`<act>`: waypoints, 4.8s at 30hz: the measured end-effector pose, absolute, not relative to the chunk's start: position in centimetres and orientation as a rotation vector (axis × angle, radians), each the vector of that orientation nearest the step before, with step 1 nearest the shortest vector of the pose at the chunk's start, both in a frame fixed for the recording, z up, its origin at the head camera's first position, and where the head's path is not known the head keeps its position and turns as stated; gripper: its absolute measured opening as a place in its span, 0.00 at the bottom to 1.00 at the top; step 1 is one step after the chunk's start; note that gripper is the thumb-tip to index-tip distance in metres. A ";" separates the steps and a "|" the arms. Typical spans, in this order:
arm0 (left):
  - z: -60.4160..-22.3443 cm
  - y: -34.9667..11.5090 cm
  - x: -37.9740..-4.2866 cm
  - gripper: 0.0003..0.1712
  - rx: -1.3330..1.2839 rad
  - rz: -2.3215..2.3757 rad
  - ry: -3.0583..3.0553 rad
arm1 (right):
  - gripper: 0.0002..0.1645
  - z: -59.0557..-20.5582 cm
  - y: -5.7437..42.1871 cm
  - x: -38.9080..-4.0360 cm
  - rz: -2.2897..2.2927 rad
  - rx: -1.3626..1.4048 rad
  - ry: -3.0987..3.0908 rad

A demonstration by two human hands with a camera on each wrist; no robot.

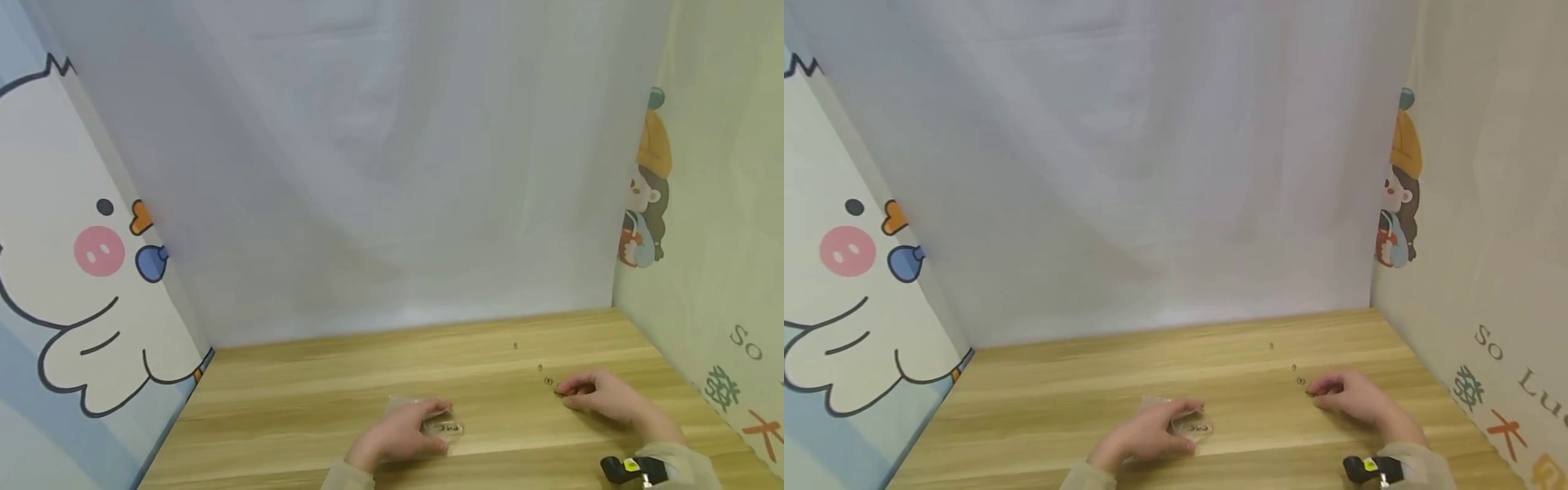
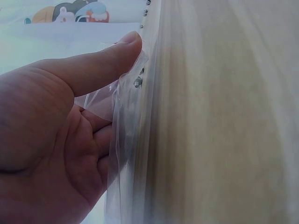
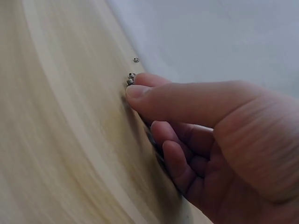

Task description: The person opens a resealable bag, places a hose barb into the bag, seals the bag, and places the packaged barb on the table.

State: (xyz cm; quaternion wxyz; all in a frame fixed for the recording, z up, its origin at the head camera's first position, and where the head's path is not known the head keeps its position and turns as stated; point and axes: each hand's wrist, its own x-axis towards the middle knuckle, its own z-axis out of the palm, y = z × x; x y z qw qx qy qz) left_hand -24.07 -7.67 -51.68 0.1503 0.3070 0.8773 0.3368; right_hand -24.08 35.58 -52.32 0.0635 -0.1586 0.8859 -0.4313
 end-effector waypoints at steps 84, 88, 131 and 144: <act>-51.4 -7.4 -23.9 0.40 0.849 0.937 2.525 | 0.06 -50.8 28.4 -24.9 -1.213 -0.659 2.745; -51.4 -7.4 -24.0 0.40 0.855 0.936 2.533 | 0.06 -51.2 26.3 -24.9 -1.261 -0.719 2.688; -51.4 -7.4 -24.2 0.38 0.846 0.939 2.501 | 0.05 -50.8 16.7 -23.7 -1.346 -0.791 2.519; -51.3 -7.4 -24.2 0.44 0.875 0.908 2.514 | 0.07 -50.9 19.4 -24.3 -1.334 -0.760 2.516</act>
